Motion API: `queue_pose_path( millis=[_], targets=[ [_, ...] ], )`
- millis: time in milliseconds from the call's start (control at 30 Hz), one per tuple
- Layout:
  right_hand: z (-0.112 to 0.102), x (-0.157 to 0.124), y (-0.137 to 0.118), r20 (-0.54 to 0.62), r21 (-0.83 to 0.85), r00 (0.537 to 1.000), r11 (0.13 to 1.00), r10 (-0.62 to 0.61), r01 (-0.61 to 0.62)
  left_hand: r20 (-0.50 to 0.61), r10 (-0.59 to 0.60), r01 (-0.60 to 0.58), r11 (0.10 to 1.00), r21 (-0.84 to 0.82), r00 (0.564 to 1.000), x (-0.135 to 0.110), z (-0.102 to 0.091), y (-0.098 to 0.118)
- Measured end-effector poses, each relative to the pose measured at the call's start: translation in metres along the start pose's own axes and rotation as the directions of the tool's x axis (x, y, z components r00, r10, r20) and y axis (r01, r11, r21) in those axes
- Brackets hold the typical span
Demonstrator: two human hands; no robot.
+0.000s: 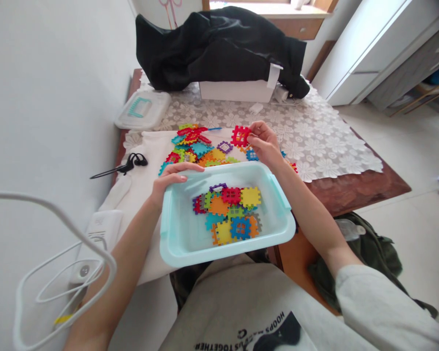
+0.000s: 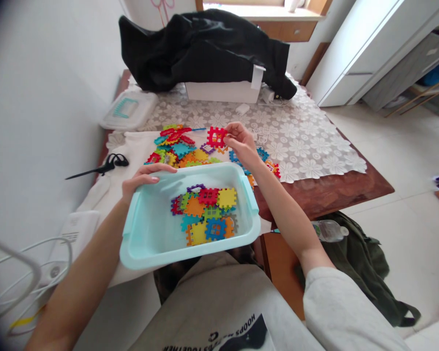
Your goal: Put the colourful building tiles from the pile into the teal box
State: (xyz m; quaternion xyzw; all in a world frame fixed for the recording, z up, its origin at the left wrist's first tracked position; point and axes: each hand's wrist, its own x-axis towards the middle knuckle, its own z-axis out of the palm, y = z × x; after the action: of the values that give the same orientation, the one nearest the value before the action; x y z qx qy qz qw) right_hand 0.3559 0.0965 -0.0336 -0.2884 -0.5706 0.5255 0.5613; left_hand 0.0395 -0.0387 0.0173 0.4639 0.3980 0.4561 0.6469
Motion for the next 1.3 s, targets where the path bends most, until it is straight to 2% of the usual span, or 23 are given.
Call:
queue_pose_path(
  millis=[133, 233, 400, 567, 733, 800, 867, 933, 1000, 1033, 1100, 1167, 1200, 1233, 1300],
  targets=[
    [0.003, -0.007, -0.019, 0.033, 0.126, 0.999, 0.991, 0.039, -0.043, -0.004, 0.007, -0.006, 1.0, 0.01, 1.0, 0.001, 0.0, 0.001],
    [0.008, -0.015, -0.033, 0.156, 0.168, 0.985, 0.981, 0.069, -0.096, 0.003, -0.014, 0.014, 1.0, 0.003, 1.0, 0.001, -0.001, 0.0],
    [0.016, -0.024, -0.043, 0.41, 0.171, 0.907, 0.968, 0.1, -0.184, -0.04, 0.019, -0.018, 0.999, 0.033, 0.999, 0.002, -0.005, -0.004],
    [0.01, -0.022, -0.041, 0.538, 0.098, 0.835, 0.976, 0.111, -0.193, -0.032, 0.047, -0.045, 0.998, 0.043, 0.998, -0.002, -0.005, -0.007],
    [0.009, -0.025, -0.045, 0.618, 0.062, 0.779, 0.981, 0.105, -0.182, -0.039, 0.079, -0.077, 0.995, 0.056, 0.996, -0.003, -0.005, -0.008],
    [0.013, -0.025, -0.044, 0.597, 0.077, 0.796, 0.98, 0.102, -0.184, -0.02, 0.06, -0.059, 0.996, 0.065, 0.998, -0.001, -0.006, -0.007],
    [0.016, -0.023, -0.037, 0.491, 0.066, 0.865, 0.985, 0.107, -0.159, 0.003, 0.027, -0.027, 0.997, 0.07, 1.0, 0.0, -0.007, -0.005],
    [0.016, -0.019, -0.023, 0.349, -0.071, 0.931, 0.994, 0.105, -0.085, 0.0, 0.017, -0.017, 0.998, 0.068, 1.0, 0.0, -0.007, -0.004],
    [0.013, -0.014, -0.004, 0.264, -0.359, 0.961, 0.933, 0.087, 0.014, -0.009, 0.021, -0.02, 0.997, 0.068, 1.0, -0.001, -0.006, -0.004],
    [0.012, -0.012, 0.006, 0.254, -0.512, 0.963, 0.857, 0.089, 0.056, -0.01, 0.023, -0.022, 0.997, 0.069, 1.0, -0.002, -0.006, -0.004],
    [0.008, -0.01, 0.023, 0.292, -0.74, 0.941, 0.664, 0.169, 0.11, 0.007, -0.001, 0.001, 0.998, 0.069, 1.0, -0.002, -0.007, -0.004],
    [0.005, -0.008, 0.034, 0.353, -0.84, 0.886, 0.519, 0.301, 0.158, 0.018, -0.019, 0.018, 0.998, 0.055, 1.0, -0.001, -0.008, -0.004],
    [0.005, -0.007, 0.036, 0.386, -0.854, 0.855, 0.484, 0.346, 0.189, 0.026, -0.025, 0.023, 0.999, 0.048, 0.999, 0.0, -0.008, -0.003],
    [0.004, -0.006, 0.038, 0.415, -0.854, 0.834, 0.471, 0.364, 0.219, 0.031, -0.024, 0.022, 0.999, 0.041, 0.999, 0.001, -0.008, -0.003],
    [0.004, -0.004, 0.037, 0.444, -0.842, 0.827, 0.478, 0.346, 0.252, 0.034, -0.015, 0.014, 0.999, 0.03, 0.999, 0.001, -0.006, -0.002]
  ],
)
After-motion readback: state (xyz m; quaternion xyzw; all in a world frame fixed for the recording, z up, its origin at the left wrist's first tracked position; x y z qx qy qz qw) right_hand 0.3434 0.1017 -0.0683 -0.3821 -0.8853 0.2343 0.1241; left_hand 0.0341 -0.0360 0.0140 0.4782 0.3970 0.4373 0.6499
